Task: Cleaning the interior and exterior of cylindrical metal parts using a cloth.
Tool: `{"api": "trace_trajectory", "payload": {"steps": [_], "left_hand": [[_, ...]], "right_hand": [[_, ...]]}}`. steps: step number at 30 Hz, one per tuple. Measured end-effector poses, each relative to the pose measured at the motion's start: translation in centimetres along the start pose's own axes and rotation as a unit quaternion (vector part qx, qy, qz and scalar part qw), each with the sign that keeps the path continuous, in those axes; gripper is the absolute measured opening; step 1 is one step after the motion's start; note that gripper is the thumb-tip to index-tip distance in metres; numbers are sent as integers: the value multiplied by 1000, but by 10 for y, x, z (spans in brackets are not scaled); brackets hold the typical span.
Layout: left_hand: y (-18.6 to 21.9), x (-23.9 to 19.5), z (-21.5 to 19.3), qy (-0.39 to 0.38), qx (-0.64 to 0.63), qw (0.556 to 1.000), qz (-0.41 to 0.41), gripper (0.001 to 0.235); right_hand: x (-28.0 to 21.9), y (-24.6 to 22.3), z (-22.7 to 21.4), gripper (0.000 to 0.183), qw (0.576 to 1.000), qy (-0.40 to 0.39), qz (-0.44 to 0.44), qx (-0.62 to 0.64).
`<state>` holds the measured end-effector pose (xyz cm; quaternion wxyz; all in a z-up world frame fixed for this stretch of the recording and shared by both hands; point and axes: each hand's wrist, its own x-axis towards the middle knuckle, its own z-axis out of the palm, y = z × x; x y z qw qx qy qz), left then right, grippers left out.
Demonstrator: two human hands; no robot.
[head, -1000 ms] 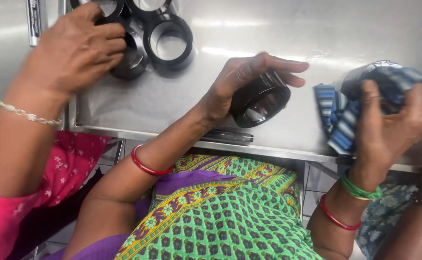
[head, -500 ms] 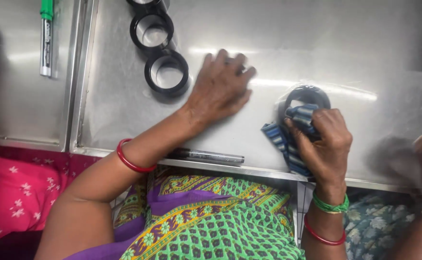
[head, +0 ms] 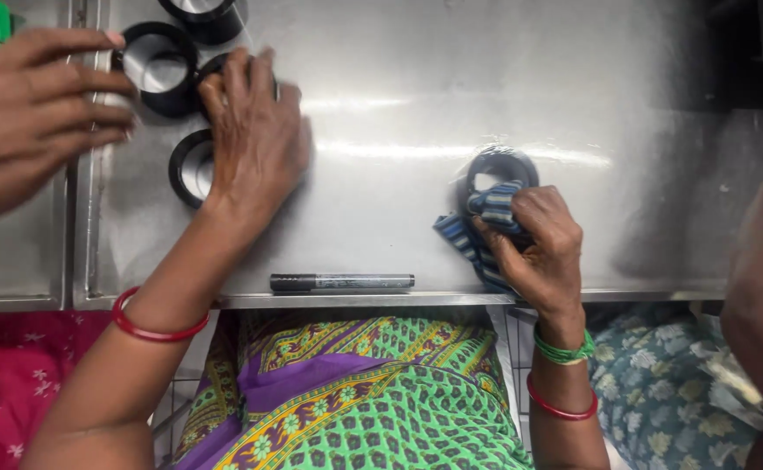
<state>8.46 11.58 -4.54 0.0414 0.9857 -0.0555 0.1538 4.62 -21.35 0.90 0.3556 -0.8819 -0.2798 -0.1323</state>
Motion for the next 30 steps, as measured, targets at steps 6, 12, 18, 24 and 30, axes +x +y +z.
{"api": "trace_trajectory", "payload": {"steps": [6,12,18,24,30], "left_hand": [[87,-10,-42,-81,-319,915,234,63],[78,-6,-20,-106,-382,899,187,112],[81,-22,-10,-121,-399,902,115,109],[85,-25,-20,-158,-371,913,56,109],[67,-28,-34,-150,-405,901,50,102]], "right_hand": [[-5,-9,15,17,972,-10,104,210],[9,-18,16,22,995,15,50,80],[-11,-23,17,16,996,-70,10,-47],[-37,-51,8,11,980,-107,66,-152],[-22,-58,34,24,984,-127,-18,-124]]}}
